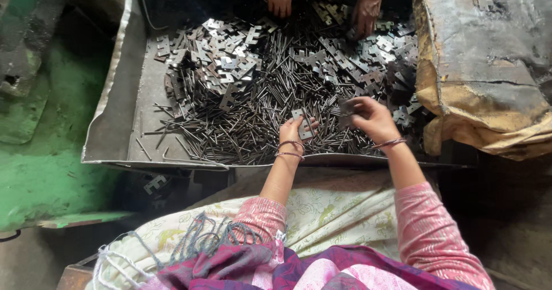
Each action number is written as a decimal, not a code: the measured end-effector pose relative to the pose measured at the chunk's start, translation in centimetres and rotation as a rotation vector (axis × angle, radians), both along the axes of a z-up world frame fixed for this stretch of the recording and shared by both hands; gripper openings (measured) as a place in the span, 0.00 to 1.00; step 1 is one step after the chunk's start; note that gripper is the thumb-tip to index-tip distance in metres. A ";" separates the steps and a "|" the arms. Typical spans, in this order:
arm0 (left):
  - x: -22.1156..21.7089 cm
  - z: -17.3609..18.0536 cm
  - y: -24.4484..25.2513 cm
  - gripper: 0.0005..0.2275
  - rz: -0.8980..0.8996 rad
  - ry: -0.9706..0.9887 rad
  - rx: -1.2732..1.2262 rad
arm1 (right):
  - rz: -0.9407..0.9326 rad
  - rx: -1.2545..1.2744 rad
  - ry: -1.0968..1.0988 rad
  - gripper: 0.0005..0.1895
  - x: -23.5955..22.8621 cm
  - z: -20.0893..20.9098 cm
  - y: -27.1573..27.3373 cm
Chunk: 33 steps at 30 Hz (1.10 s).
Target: The person sits and sorts small metal parts from a tray, picking up individual pieces and placing them into a cloth bag. The hands repeatedly reach into the tray, select parts, and transfer them to the bag.
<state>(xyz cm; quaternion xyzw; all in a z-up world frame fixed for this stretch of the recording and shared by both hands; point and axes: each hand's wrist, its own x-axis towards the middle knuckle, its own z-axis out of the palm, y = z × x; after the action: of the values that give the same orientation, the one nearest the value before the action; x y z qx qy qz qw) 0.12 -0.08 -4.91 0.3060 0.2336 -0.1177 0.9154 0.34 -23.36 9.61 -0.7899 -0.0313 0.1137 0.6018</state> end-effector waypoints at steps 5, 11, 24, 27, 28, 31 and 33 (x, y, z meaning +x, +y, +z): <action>0.2 -1.1 0.2 0.12 0.049 0.015 -0.139 | 0.208 0.190 0.048 0.23 -0.3 -1.2 7.5; 0.1 -1.6 0.4 0.11 0.009 0.002 -0.005 | 0.198 -0.251 -0.139 0.23 0.5 -2.2 10.2; 0.4 -4.4 -0.8 0.07 0.070 -0.089 0.051 | 0.215 -0.799 -0.344 0.29 -1.8 0.9 11.5; 0.6 -4.5 -0.6 0.07 0.091 -0.127 0.048 | 0.188 -0.789 -0.467 0.34 -3.0 -0.8 12.7; 0.7 -4.6 -0.5 0.07 0.081 -0.110 0.041 | 0.188 -0.791 -0.528 0.36 -3.4 -1.5 13.0; 0.7 -5.2 -0.8 0.07 0.061 -0.117 0.032 | 0.087 -0.681 -0.442 0.35 -3.8 -4.1 13.1; 1.0 -5.7 -1.0 0.06 0.056 -0.137 0.053 | 0.064 -0.649 -0.401 0.33 -3.3 -5.4 12.7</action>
<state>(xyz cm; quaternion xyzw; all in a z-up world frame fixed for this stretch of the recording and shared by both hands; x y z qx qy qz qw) 1.16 -1.06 -10.57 0.3307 0.1819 -0.0645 0.9238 -2.97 -10.63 4.19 -0.9445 -0.1351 -0.0203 0.2987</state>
